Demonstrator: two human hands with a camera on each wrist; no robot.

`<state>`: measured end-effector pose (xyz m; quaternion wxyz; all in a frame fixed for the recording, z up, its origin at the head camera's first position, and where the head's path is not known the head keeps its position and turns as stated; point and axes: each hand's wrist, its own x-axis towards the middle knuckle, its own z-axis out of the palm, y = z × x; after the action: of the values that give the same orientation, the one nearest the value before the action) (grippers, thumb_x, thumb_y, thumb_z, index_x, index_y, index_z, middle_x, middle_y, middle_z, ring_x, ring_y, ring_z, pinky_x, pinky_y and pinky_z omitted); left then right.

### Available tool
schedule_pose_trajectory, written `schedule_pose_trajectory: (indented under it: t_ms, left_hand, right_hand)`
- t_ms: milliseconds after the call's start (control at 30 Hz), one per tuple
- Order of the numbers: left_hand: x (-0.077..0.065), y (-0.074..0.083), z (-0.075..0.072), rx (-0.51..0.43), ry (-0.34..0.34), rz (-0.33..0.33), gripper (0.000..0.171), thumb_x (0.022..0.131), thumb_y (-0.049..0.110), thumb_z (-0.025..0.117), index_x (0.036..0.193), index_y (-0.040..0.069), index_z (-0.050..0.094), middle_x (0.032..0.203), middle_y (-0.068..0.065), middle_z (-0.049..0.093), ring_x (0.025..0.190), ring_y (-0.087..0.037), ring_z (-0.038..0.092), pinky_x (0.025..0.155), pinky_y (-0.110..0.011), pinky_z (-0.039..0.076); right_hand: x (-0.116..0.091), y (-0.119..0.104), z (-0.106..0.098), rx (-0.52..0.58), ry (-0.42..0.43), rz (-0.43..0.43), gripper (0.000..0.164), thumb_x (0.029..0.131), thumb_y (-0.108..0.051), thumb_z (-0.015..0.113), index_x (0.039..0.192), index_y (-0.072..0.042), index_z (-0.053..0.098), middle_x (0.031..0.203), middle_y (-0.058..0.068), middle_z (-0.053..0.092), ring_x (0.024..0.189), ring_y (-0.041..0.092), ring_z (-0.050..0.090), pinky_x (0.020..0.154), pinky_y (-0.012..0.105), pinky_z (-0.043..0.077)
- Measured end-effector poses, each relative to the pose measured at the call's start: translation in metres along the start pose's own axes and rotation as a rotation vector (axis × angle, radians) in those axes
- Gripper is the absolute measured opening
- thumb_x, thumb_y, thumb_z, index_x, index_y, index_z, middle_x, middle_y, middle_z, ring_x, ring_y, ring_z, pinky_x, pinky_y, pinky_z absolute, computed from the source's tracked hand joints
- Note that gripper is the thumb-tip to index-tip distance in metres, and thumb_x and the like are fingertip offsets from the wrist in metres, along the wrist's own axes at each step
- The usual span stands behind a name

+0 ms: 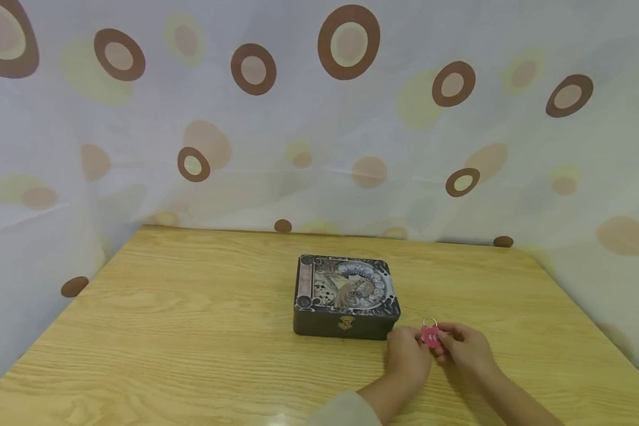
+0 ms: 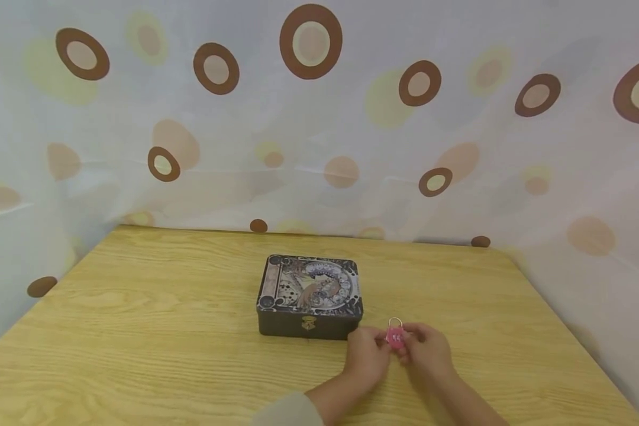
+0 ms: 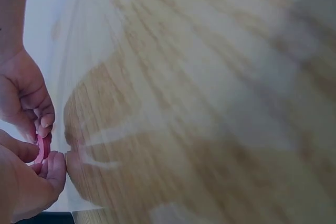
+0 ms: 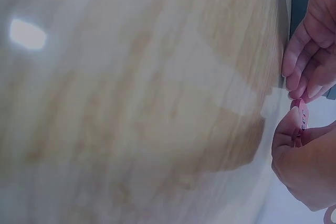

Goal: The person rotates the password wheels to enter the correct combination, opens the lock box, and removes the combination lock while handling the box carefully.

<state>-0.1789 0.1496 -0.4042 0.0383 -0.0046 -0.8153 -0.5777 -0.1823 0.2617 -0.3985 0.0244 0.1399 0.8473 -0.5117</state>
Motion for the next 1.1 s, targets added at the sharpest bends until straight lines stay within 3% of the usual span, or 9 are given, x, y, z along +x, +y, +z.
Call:
schedule_pose_trajectory:
  t_ms: [233,500,700,900,1100]
  left_hand:
    - [0.004,0.001,0.0,0.025,0.015,-0.033,0.014,0.074,-0.005,0.065,0.067,0.006,0.07,0.062,0.003,0.062,0.057,-0.005,0.046,0.052,-0.02,0.041]
    - [0.008,0.001,0.002,0.133,0.076,-0.047,0.01,0.073,0.001,0.07,0.071,0.012,0.07,0.07,0.001,0.064,0.068,-0.013,0.061,0.06,-0.027,0.048]
    - [0.011,-0.003,0.003,0.173,0.093,-0.026,0.01,0.072,0.008,0.073,0.067,0.014,0.067,0.068,0.001,0.063,0.066,-0.015,0.061,0.058,-0.027,0.046]
    - [0.014,-0.004,0.004,0.184,0.08,-0.039,0.011,0.073,0.008,0.068,0.064,0.014,0.065,0.064,0.001,0.063,0.063,-0.017,0.06,0.055,-0.028,0.045]
    - [0.014,-0.003,0.005,0.219,0.077,-0.037,0.01,0.071,0.008,0.067,0.064,0.013,0.065,0.065,-0.002,0.059,0.063,-0.021,0.059,0.057,-0.029,0.045]
  right_hand:
    - [0.009,-0.006,0.004,-0.032,0.014,-0.017,0.033,0.094,-0.002,0.045,0.12,0.019,0.046,0.084,0.008,0.063,0.065,0.007,0.055,0.056,0.019,0.049]
    - [0.016,-0.011,0.007,-0.031,0.007,-0.017,0.031,0.094,-0.002,0.046,0.116,0.02,0.048,0.081,0.009,0.062,0.064,0.007,0.054,0.055,0.019,0.049]
    - [0.022,-0.012,0.011,-0.059,0.01,-0.03,0.03,0.093,0.0,0.046,0.113,0.021,0.05,0.084,0.017,0.064,0.06,0.006,0.054,0.054,0.019,0.049]
    - [0.024,-0.015,0.015,-0.062,0.032,-0.043,0.03,0.09,0.001,0.047,0.109,0.024,0.051,0.067,0.002,0.061,0.055,0.004,0.054,0.05,0.017,0.047]
    - [0.026,-0.014,0.018,-0.08,0.064,-0.046,0.027,0.089,0.002,0.049,0.106,0.023,0.053,0.065,0.004,0.06,0.054,0.004,0.053,0.048,0.017,0.047]
